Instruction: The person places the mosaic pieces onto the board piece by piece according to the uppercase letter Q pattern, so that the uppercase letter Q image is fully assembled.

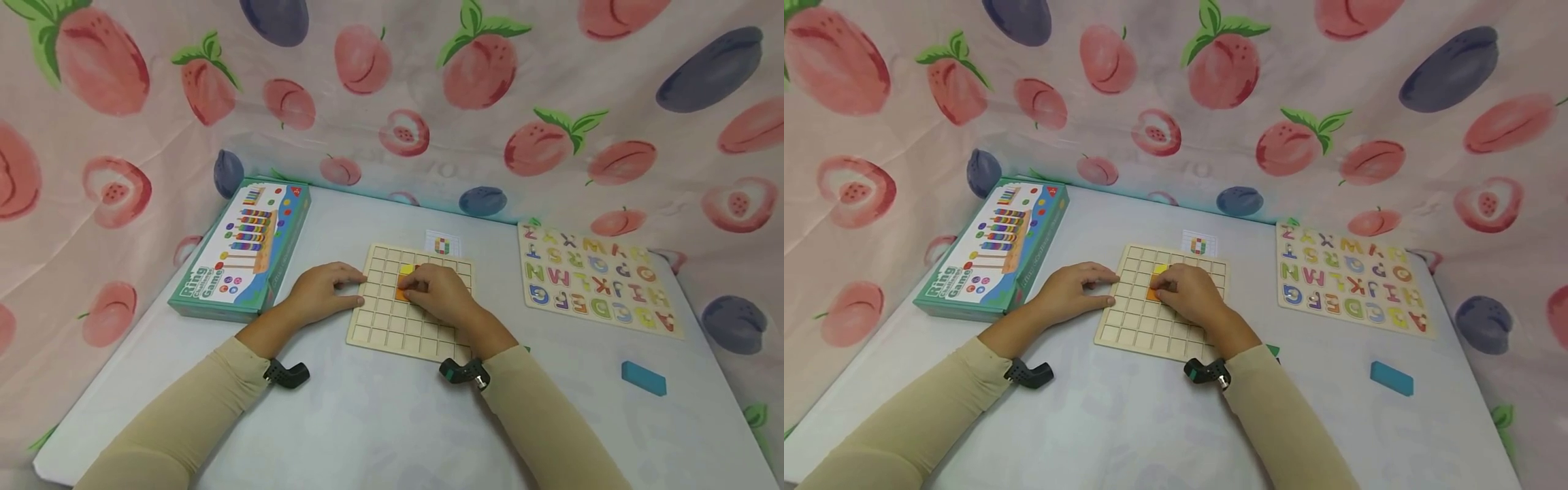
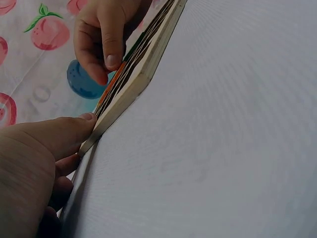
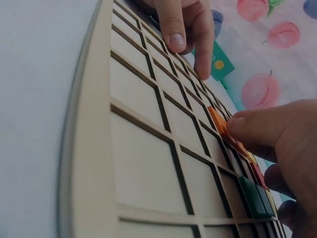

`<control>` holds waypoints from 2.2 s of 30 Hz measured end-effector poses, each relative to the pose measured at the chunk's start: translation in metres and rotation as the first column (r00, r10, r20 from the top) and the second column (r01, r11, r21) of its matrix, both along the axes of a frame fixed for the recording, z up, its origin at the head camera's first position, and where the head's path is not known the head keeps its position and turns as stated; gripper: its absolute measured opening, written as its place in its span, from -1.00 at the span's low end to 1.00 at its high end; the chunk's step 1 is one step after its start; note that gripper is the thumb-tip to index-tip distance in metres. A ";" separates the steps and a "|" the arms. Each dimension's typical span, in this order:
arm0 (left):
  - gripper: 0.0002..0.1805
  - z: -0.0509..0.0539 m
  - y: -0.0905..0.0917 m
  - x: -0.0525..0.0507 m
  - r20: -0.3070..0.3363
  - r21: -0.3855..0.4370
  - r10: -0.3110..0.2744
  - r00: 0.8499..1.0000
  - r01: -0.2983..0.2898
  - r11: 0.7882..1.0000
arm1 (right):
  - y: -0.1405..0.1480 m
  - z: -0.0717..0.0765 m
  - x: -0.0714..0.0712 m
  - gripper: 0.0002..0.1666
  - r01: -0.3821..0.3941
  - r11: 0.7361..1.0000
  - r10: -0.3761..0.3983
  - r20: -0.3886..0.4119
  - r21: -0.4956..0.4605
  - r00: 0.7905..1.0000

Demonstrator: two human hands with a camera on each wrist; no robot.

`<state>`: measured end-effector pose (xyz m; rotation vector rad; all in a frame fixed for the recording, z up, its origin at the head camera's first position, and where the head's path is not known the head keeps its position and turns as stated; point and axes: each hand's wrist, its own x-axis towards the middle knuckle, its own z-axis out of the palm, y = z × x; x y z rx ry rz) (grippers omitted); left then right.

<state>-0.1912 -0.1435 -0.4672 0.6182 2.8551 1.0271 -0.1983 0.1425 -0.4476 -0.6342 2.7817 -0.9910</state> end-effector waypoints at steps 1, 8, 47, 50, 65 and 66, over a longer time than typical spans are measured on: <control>-0.54 0.000 0.000 0.000 0.003 0.001 0.001 1.000 -0.001 1.000 | 0.001 0.000 0.000 -0.83 0.001 1.000 -0.001 0.004 -0.005 1.000; -0.54 0.000 -0.001 0.001 -0.001 0.004 0.003 1.000 -0.003 1.000 | 0.018 0.004 0.003 -0.81 0.013 0.999 -0.012 0.012 -0.041 1.000; -0.52 -0.004 -0.006 0.002 -0.032 0.028 0.005 0.999 -0.004 1.000 | 0.142 0.010 0.076 -0.76 -0.030 0.992 0.029 0.008 0.121 1.000; -0.53 -0.004 -0.005 0.001 -0.028 0.035 0.006 1.000 -0.005 0.999 | 0.140 0.011 0.077 -0.75 -0.033 0.990 0.030 0.020 0.136 0.999; -0.54 -0.002 -0.001 0.000 -0.015 0.017 -0.006 1.000 0.006 1.000 | 0.131 0.020 0.068 -0.84 0.053 0.995 -0.060 0.091 0.083 0.994; -0.54 -0.002 -0.001 0.000 -0.013 0.017 -0.005 1.000 0.005 1.000 | 0.128 0.019 0.066 -0.86 0.058 0.996 -0.064 0.091 0.068 0.994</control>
